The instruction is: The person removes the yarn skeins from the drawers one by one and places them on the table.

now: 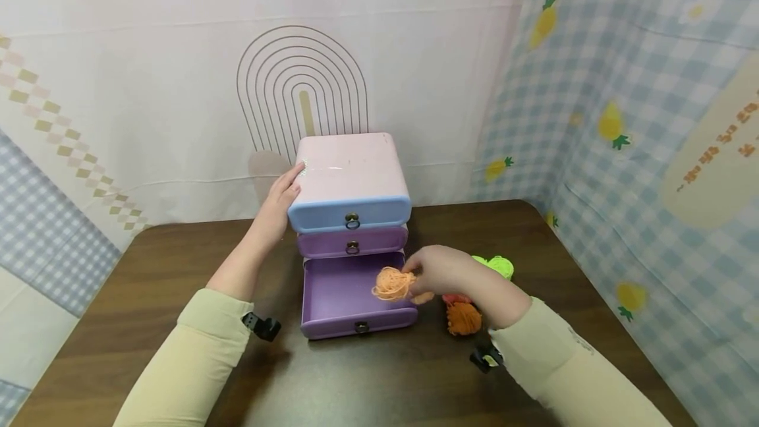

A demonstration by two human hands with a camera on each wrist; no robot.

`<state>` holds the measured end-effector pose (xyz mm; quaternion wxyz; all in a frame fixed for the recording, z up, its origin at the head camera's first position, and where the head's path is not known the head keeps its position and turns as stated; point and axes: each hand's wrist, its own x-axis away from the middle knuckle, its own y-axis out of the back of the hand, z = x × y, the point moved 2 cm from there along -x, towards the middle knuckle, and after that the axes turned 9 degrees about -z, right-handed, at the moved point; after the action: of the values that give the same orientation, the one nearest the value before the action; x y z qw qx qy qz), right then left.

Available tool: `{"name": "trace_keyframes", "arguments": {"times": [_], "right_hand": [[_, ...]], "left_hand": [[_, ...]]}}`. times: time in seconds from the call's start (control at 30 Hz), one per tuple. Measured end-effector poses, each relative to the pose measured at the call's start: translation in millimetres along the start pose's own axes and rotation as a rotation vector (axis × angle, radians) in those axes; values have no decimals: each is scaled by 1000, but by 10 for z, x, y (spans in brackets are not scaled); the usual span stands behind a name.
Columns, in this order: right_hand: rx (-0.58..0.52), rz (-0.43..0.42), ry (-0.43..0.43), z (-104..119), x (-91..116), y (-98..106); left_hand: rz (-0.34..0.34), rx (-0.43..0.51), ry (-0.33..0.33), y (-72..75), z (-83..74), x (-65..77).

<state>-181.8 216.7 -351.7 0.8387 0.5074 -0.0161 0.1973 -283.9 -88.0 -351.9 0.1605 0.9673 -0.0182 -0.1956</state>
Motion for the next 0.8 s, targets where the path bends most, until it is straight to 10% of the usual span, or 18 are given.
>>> {"name": "trace_keyframes", "arguments": {"times": [0.23, 0.8], "right_hand": [[-14, -18, -20, -388, 289, 44], [-169, -11, -177, -1298, 827, 150]], "left_hand": [[15, -10, 21, 49, -359, 132], [13, 6, 22, 52, -367, 139]]}}
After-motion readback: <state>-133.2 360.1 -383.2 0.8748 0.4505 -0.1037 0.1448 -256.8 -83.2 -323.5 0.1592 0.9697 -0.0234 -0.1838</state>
